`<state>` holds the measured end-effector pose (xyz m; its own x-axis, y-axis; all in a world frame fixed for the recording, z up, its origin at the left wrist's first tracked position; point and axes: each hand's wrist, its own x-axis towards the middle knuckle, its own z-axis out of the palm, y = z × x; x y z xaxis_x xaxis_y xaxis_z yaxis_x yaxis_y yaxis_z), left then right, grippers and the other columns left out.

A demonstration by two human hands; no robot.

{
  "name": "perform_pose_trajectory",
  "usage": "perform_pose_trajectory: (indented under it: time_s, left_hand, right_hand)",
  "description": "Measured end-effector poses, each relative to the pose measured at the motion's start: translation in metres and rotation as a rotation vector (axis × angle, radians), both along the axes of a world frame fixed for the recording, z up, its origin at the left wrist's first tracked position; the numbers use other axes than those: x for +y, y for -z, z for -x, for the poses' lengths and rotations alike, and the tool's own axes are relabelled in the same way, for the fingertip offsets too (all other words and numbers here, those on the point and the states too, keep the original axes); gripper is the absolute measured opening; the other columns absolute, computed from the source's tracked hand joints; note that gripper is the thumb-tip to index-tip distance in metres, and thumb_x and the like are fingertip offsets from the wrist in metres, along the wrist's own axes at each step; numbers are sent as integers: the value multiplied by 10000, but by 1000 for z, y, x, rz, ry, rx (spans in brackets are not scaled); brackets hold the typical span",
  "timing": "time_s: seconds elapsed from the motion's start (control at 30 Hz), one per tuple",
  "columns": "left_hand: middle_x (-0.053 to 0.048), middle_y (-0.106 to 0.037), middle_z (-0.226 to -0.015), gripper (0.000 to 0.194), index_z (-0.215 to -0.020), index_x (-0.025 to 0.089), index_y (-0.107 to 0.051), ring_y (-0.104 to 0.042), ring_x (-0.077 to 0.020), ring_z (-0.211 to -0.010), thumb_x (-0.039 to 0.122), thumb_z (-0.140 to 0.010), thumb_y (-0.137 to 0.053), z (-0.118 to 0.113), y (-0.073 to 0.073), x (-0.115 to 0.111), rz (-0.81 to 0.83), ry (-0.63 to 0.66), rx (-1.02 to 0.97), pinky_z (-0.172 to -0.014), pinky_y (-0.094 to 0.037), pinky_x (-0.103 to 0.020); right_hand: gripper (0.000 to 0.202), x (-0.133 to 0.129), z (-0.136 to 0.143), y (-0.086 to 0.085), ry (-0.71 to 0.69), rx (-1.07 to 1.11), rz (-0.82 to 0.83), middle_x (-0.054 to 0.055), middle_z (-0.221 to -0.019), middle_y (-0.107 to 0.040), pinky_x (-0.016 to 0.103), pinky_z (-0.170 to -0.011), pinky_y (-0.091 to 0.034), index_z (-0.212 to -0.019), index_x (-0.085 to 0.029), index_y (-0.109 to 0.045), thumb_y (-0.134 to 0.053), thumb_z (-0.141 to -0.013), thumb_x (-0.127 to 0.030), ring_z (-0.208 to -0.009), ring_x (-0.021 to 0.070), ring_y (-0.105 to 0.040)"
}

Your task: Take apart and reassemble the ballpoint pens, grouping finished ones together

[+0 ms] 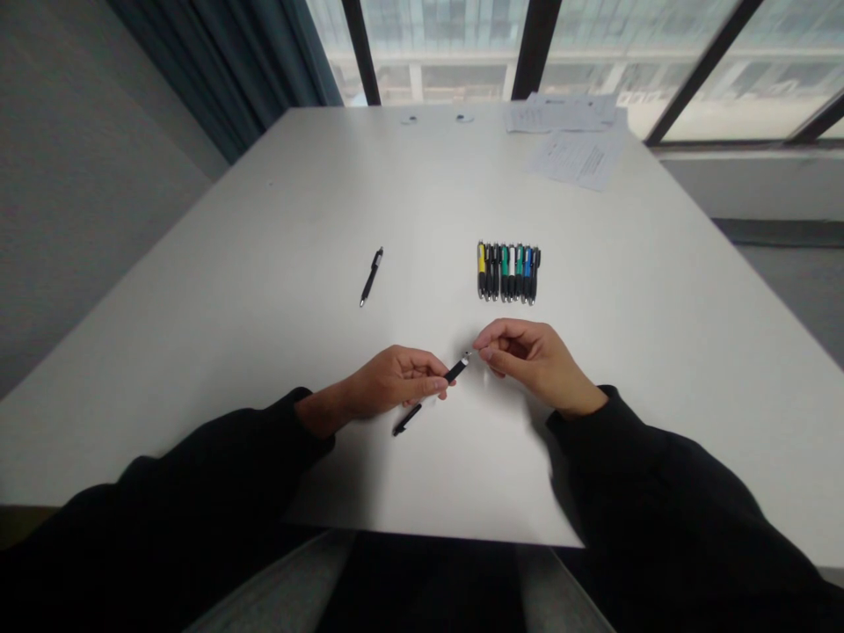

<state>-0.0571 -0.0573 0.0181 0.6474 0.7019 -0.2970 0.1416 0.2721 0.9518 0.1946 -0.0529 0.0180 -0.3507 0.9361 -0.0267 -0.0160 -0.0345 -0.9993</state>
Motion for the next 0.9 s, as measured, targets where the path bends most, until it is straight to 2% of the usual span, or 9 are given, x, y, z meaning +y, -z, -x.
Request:
perform_pose_trajectory:
  time_s: [0.2,0.4,0.5,0.6,0.7,0.8,0.9]
  left_hand:
    - [-43,-716,-824,268,-938,126,-740,-573,-93,-650,367,-822,-754,-2,-2,-1,-4,5,11,-574,-423,-201]
    - [-34,-703,-812,272,-928,123,-728,-529,-75,-604,379,-838,-738,-1,-2,-1,-20,10,6,-545,-395,-195]
    - [-29,-694,-794,262,-923,117,-724,-505,-66,-581,361,-831,-744,-1,-1,-1,-8,15,-10,-525,-375,-188]
    - [-42,-703,-827,293,-942,118,-725,-493,-63,-572,391,-836,-743,0,0,-1,-11,9,-17,-512,-369,-189]
    - [-53,-704,-832,334,-956,115,-724,-494,-68,-573,432,-852,-728,-1,2,-1,-25,10,-18,-510,-378,-194]
    - [-53,-700,-818,343,-952,116,-722,-508,-77,-584,446,-856,-721,-1,3,-1,-34,12,2,-513,-387,-198]
    - [-47,-700,-821,342,-942,121,-720,-504,-73,-578,452,-853,-723,-1,4,-1,-34,4,4,-510,-385,-197]
  right_hand:
    - [212,-1,1,-2,-17,11,16,-6,-674,-614,266,-532,-425,-963,-200,-769,-831,-821,-345,-576,119,-534]
    - [227,-4,7,-8,-107,-98,46,0,-632,-597,270,-523,-404,-915,-177,-778,-812,-835,-387,-554,118,-505]
    - [281,-5,8,-10,-125,-104,20,1,-673,-584,265,-506,-387,-1001,-175,-770,-800,-837,-402,-560,115,-478]
    - [325,-3,7,-10,-98,-162,-135,28,-785,-615,291,-566,-453,-1134,-193,-726,-756,-866,-374,-646,147,-541]
    - [319,-1,5,-8,-24,-439,-452,80,-949,-646,341,-656,-509,-1211,-200,-686,-671,-908,-295,-733,185,-580]
    - [442,2,8,-2,-26,-686,-678,152,-1175,-637,407,-799,-551,-1346,-185,-611,-622,-905,-215,-904,244,-630]
    - [339,5,14,4,-114,-756,-749,177,-1162,-664,451,-893,-548,-1227,-160,-674,-558,-909,-144,-1030,294,-649]
